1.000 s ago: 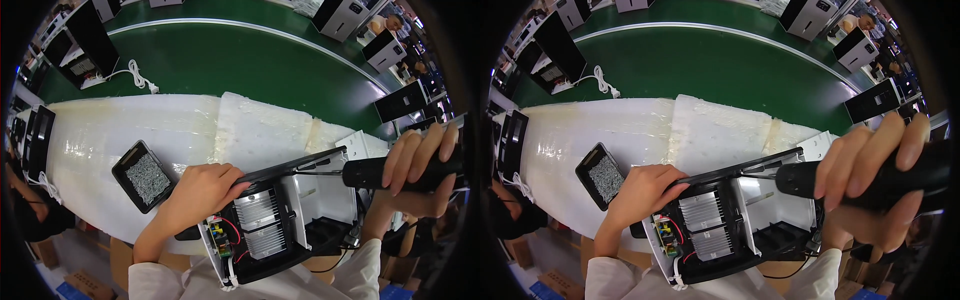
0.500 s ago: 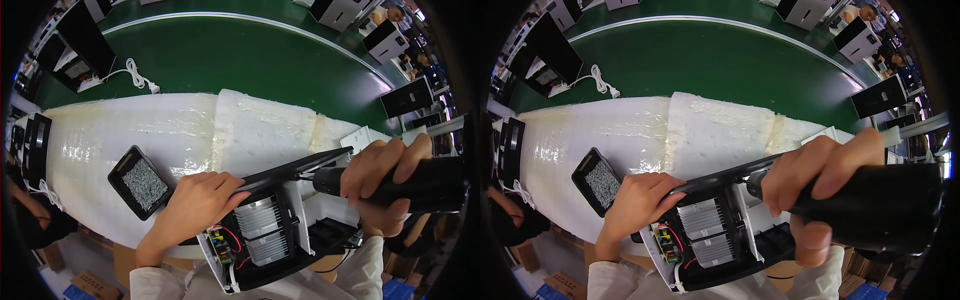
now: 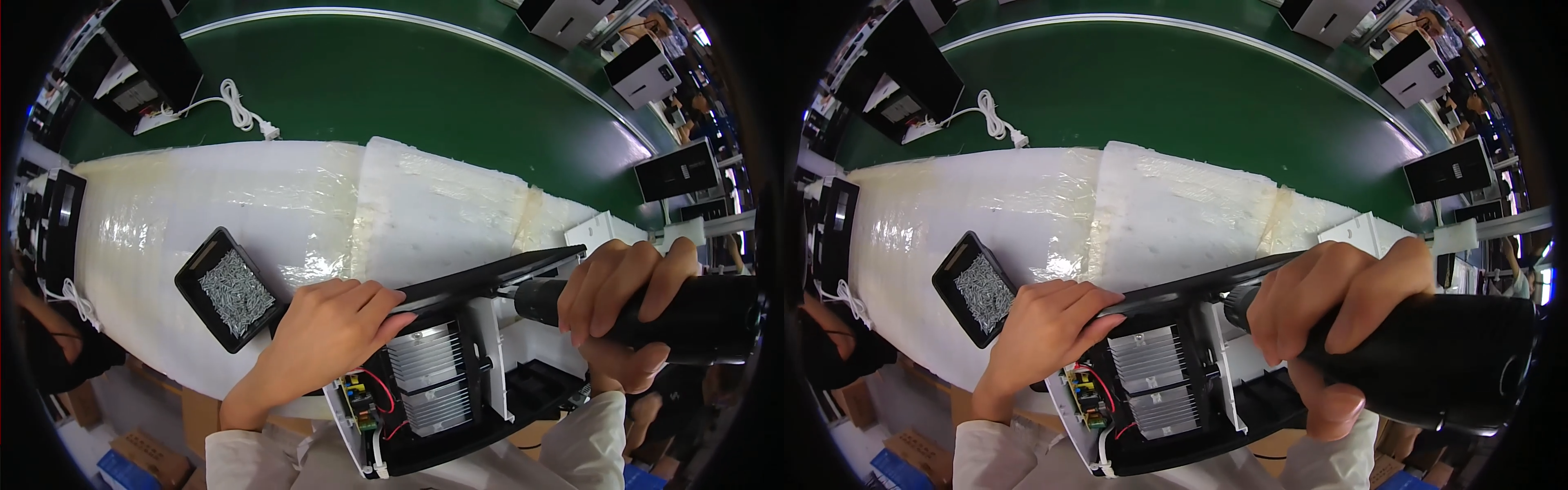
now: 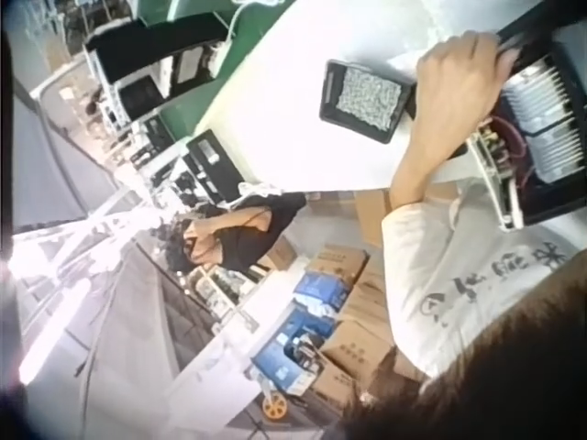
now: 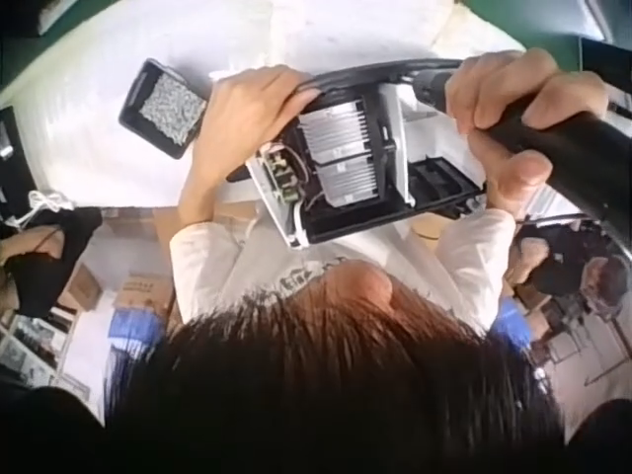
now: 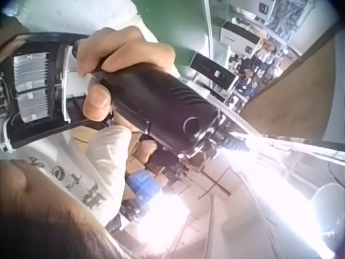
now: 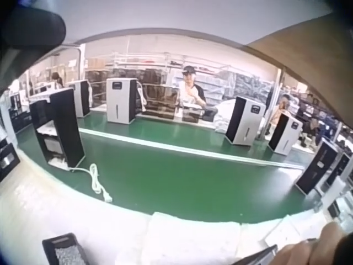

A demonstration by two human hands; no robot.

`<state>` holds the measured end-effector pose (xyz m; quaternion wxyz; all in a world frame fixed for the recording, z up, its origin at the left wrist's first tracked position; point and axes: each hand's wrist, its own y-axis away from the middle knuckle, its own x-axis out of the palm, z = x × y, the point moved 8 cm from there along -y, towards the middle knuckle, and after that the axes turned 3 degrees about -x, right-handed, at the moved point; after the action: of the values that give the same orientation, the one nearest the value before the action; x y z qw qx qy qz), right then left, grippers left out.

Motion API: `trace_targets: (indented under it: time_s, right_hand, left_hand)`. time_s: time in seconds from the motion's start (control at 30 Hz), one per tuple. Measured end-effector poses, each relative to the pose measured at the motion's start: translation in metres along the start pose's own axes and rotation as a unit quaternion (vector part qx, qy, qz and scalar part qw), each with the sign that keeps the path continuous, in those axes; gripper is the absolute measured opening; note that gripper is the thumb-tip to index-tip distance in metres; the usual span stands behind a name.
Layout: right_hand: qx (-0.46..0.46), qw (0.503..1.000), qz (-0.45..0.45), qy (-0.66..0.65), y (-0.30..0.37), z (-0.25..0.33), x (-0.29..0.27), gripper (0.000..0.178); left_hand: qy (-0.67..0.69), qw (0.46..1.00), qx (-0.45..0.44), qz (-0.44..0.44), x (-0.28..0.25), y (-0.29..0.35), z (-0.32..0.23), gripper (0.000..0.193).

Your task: Assemble an electronic unit by installing internal parts and securing them using a power screwdriver.

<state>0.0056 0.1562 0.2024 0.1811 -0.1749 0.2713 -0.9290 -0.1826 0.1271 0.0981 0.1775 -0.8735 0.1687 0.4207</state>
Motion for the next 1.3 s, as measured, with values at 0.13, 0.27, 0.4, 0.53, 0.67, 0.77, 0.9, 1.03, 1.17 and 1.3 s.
trace_targets:
  time_s: [0.13,0.27,0.4,0.53,0.67,0.77,0.9,1.03,1.17,1.3]
  right_hand:
    - [0.007,0.999,0.036,-0.032,0.0,-0.006,0.0,0.048]
    - [-0.004,0.999,0.05,-0.019,-0.002,-0.004,0.005,0.048]
    - [-0.028,0.999,0.017,0.014,0.002,-0.006,0.005,0.053]
    - [-0.06,0.998,0.014,0.008,0.003,-0.003,0.003,0.049]
    - [-0.095,0.995,0.028,0.03,0.005,0.006,0.0,0.046]
    - [-0.119,0.99,0.01,0.071,0.003,0.017,-0.004,0.044]
    - [-0.144,0.976,-0.071,0.148,-0.005,0.028,-0.025,0.031]
    - [-0.152,0.937,-0.142,0.279,-0.018,0.058,-0.06,0.025]
    - [-0.25,0.91,-0.162,0.287,-0.019,0.155,-0.067,0.024]
    - [-0.293,0.942,-0.095,0.131,0.037,0.239,-0.074,0.02]
  left_hand:
    - [-0.024,0.998,0.032,-0.044,-0.001,0.003,0.001,0.02]
    - [-0.013,1.0,0.011,-0.022,-0.002,0.004,0.001,0.019]
    - [0.082,0.995,-0.033,-0.043,-0.007,0.011,0.006,0.018]
    - [0.05,0.952,-0.002,-0.301,-0.05,0.048,-0.011,0.027]
    - [0.15,0.916,-0.104,-0.358,-0.034,0.124,0.0,0.04]
    - [0.305,0.913,-0.165,-0.216,0.002,0.146,-0.006,0.056]
    - [0.345,0.92,-0.183,-0.041,0.025,0.116,-0.004,0.074]
    - [0.281,0.96,0.001,-0.015,0.011,0.025,0.021,0.07]
    - [0.066,0.989,0.106,0.08,-0.008,-0.078,0.032,0.065]
    - [-0.168,0.971,0.169,0.034,0.007,-0.166,0.016,0.049]
